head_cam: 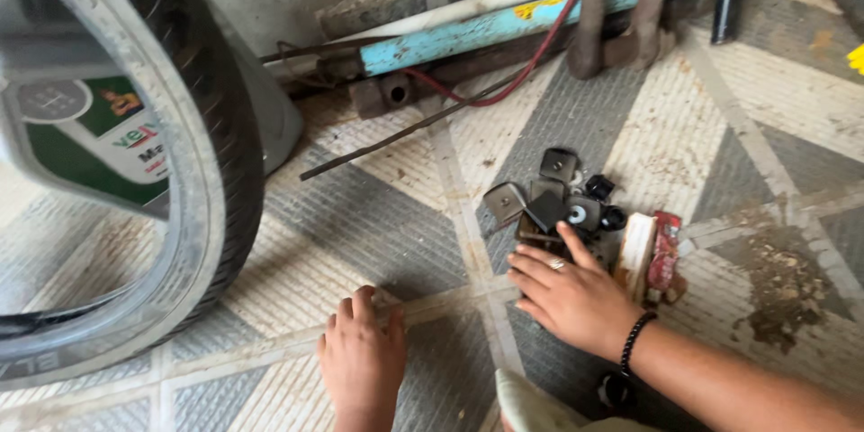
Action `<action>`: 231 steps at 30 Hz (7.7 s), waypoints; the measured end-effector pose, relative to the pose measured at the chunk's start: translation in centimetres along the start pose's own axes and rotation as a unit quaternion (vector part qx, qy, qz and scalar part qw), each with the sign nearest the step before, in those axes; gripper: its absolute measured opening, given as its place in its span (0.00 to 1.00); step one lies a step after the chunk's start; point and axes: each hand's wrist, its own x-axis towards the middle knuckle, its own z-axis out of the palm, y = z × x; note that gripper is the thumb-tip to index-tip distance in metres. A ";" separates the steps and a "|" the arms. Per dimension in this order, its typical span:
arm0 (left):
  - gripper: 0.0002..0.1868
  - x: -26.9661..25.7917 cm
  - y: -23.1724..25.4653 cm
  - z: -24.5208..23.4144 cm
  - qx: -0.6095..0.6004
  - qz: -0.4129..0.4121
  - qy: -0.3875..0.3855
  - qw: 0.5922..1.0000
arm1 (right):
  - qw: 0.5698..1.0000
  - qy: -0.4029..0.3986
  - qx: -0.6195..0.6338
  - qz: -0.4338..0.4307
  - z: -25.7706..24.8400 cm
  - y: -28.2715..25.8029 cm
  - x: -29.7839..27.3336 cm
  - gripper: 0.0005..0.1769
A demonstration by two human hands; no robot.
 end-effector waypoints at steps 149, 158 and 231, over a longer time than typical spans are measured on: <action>0.17 -2.0 36.5 -8.6 -0.638 -0.178 -0.325 0.675 | 0.727 0.246 0.502 0.399 -10.9 14.2 -18.1 0.09; 0.18 -7.6 40.0 -4.4 -0.532 0.031 -0.384 0.754 | 0.560 0.216 0.680 0.421 -12.0 16.0 -23.3 0.13; 0.17 -6.8 39.4 -4.5 -0.357 0.133 -0.296 0.876 | 0.645 0.204 0.618 0.401 -8.7 15.8 -20.5 0.16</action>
